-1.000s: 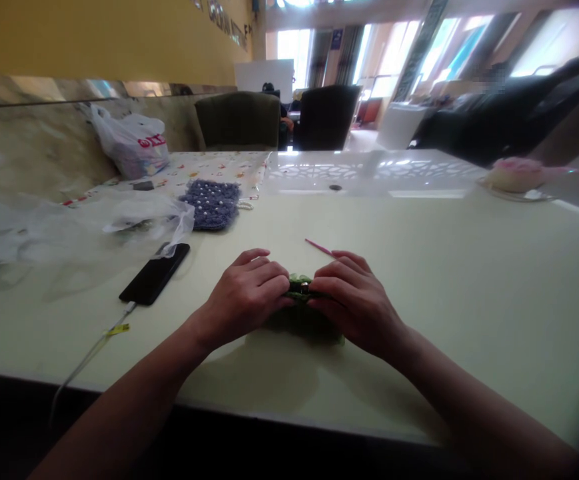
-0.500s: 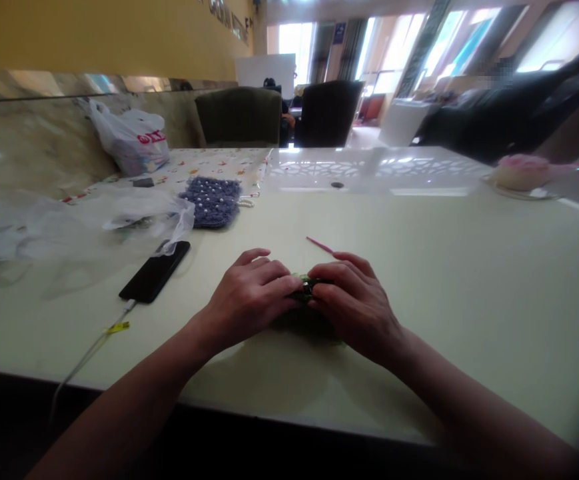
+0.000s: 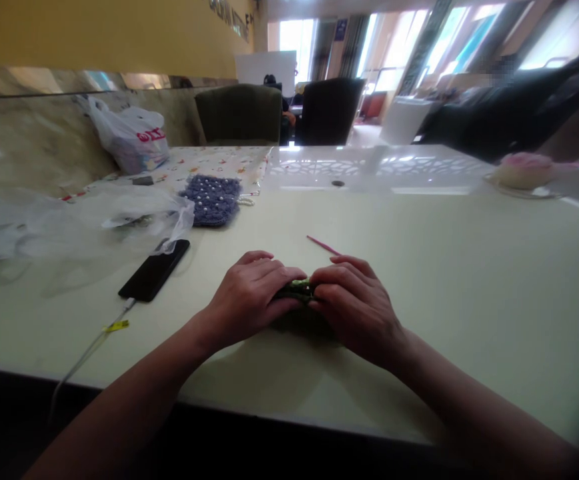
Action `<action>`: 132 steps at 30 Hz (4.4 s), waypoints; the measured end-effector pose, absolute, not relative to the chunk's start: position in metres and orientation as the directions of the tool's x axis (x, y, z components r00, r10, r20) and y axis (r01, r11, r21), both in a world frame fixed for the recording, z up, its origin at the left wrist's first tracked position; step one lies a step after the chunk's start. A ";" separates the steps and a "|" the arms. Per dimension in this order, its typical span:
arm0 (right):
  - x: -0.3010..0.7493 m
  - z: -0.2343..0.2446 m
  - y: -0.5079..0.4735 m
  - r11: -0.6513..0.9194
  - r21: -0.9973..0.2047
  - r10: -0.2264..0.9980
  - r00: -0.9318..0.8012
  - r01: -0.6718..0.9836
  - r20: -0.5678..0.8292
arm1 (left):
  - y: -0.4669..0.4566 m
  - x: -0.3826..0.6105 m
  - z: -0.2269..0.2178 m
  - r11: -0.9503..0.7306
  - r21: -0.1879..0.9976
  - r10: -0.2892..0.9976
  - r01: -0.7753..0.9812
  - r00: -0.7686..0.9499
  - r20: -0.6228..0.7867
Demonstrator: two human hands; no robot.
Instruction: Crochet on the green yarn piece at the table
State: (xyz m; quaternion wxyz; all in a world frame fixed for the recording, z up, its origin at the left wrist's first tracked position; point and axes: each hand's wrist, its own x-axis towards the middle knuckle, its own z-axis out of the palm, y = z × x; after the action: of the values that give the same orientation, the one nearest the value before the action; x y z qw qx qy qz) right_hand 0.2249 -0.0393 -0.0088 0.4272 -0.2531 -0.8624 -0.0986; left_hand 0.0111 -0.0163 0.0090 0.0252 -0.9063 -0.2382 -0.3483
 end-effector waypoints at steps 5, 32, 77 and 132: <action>0.224 -0.007 -0.041 0.858 -0.068 0.364 -0.509 0.509 0.780 | -0.017 0.010 0.011 -0.886 0.128 0.422 0.445 0.665 0.616; 0.231 0.005 -0.043 0.703 -0.541 0.707 -0.543 0.462 0.454 | -0.018 0.010 0.019 -0.652 0.673 0.684 0.348 0.653 0.325; 0.231 0.005 -0.041 0.553 -0.782 0.740 -0.602 0.289 0.300 | -0.021 0.009 0.022 -0.695 0.650 0.567 0.307 0.790 0.233; 0.236 -0.004 -0.032 0.794 -0.554 0.590 -0.536 0.249 0.604 | -0.012 0.006 0.006 -0.704 0.684 0.606 0.189 0.661 0.441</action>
State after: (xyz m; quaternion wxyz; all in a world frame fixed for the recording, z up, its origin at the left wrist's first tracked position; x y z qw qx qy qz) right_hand 0.2363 -0.0323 -0.0043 0.4140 -0.2462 -0.8519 0.2054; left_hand 0.0064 -0.0118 0.0057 -0.3070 -0.8582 -0.2317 -0.3400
